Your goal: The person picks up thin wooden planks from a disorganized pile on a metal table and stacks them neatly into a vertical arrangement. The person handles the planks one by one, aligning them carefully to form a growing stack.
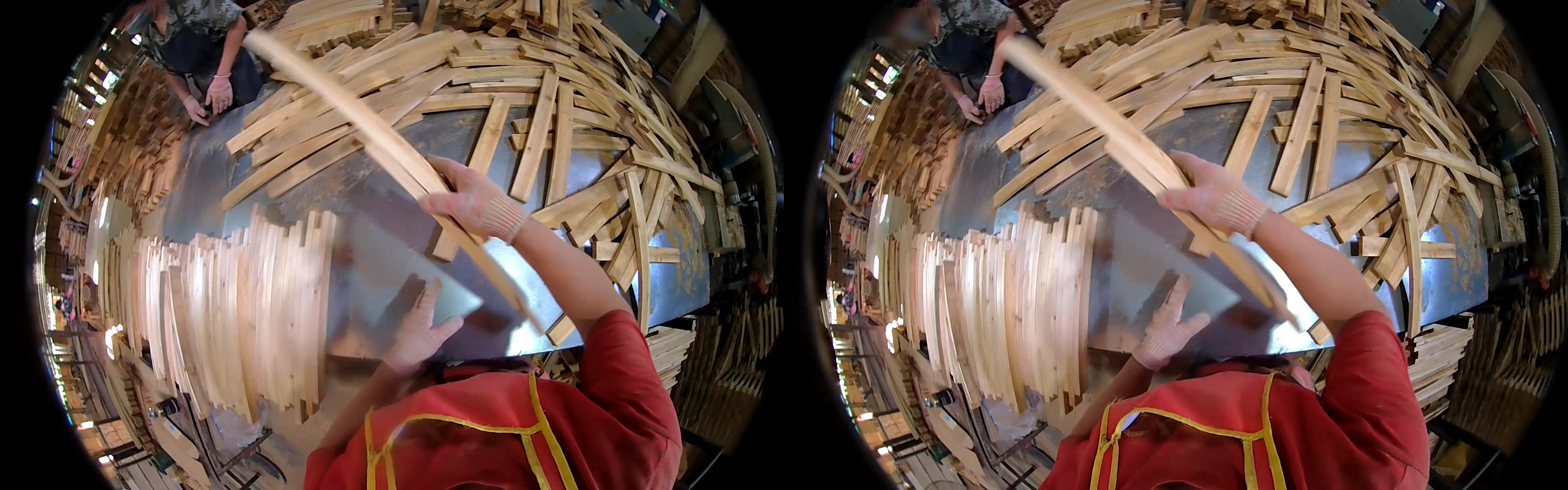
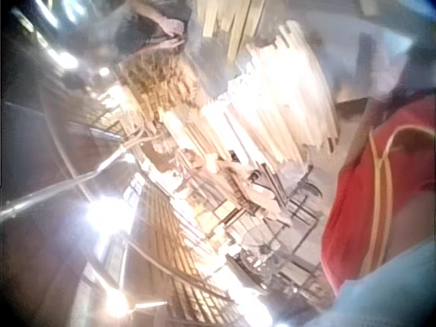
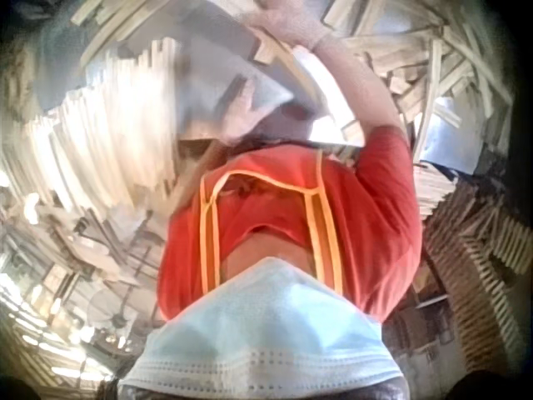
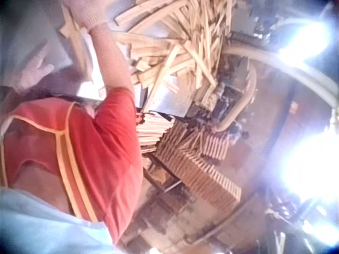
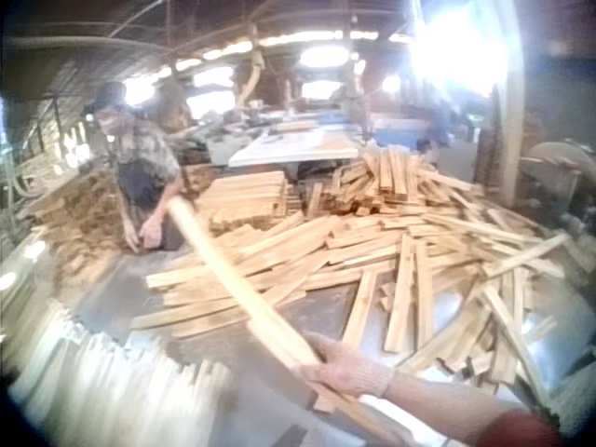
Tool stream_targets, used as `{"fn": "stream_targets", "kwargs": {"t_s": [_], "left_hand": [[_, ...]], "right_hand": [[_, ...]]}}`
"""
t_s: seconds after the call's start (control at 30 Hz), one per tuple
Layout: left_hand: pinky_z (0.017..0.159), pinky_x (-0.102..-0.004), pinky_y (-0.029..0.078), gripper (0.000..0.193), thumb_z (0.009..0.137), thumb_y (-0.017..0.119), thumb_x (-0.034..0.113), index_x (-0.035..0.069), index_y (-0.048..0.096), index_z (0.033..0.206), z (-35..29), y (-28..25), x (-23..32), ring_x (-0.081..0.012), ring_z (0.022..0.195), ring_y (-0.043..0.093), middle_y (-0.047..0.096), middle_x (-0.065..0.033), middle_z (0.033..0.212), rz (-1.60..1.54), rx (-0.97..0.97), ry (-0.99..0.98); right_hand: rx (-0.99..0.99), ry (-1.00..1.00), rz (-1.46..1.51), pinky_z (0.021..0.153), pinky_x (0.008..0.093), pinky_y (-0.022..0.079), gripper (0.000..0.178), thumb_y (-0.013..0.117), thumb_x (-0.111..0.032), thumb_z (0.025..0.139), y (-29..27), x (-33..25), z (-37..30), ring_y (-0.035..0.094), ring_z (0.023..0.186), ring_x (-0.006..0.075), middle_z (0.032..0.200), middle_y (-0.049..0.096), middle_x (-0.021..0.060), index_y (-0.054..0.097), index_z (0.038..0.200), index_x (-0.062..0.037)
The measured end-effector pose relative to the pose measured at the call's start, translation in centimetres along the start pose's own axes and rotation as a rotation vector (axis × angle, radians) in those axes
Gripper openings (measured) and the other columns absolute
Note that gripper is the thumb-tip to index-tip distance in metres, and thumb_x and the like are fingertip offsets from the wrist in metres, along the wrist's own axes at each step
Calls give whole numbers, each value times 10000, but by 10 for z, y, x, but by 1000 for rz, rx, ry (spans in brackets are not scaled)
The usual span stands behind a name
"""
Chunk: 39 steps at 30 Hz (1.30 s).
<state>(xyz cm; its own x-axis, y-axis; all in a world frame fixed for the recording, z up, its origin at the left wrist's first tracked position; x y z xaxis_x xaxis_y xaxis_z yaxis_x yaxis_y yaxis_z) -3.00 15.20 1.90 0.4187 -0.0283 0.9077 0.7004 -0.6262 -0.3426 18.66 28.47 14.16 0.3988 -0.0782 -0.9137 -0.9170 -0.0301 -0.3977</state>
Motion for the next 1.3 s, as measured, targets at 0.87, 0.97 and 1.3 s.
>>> {"fn": "stream_targets", "kwargs": {"t_s": [0.87,0.97,1.3], "left_hand": [[1340,-540,147,835,955,716,407,154,378,1675,-92,-136,-133,-371,1642,231,299,-142,1769,1321,451,-356],[1353,-515,131,866,984,694,439,144,324,1709,-72,-143,-93,-374,1656,198,274,-156,1782,1323,351,-575],[1265,-491,317,964,890,772,568,79,406,1636,158,-51,-14,-381,1518,394,475,-164,1603,1068,379,-163]], "right_hand": [[164,157,-227,947,495,565,570,666,-567,974,43,155,-174,723,1047,411,1072,757,218,665,1296,-96],[855,263,-471,994,501,552,572,728,-443,920,-138,227,-232,678,1148,443,1190,717,260,650,1351,-74],[623,745,-455,932,381,582,631,805,-243,878,-311,303,-334,757,1082,302,1230,767,212,635,1433,5]]}}
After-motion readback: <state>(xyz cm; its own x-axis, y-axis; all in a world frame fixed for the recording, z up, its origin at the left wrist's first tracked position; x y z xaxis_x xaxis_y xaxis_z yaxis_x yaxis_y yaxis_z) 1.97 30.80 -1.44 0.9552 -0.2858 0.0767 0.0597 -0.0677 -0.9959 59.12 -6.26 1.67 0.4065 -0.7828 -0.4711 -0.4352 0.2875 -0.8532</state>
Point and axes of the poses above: each hand's wrist, its own z-axis towards the middle knuckle, its own y-axis out of the palm, x = y × z, the point moved 5 cm from there along z, towards the middle knuckle
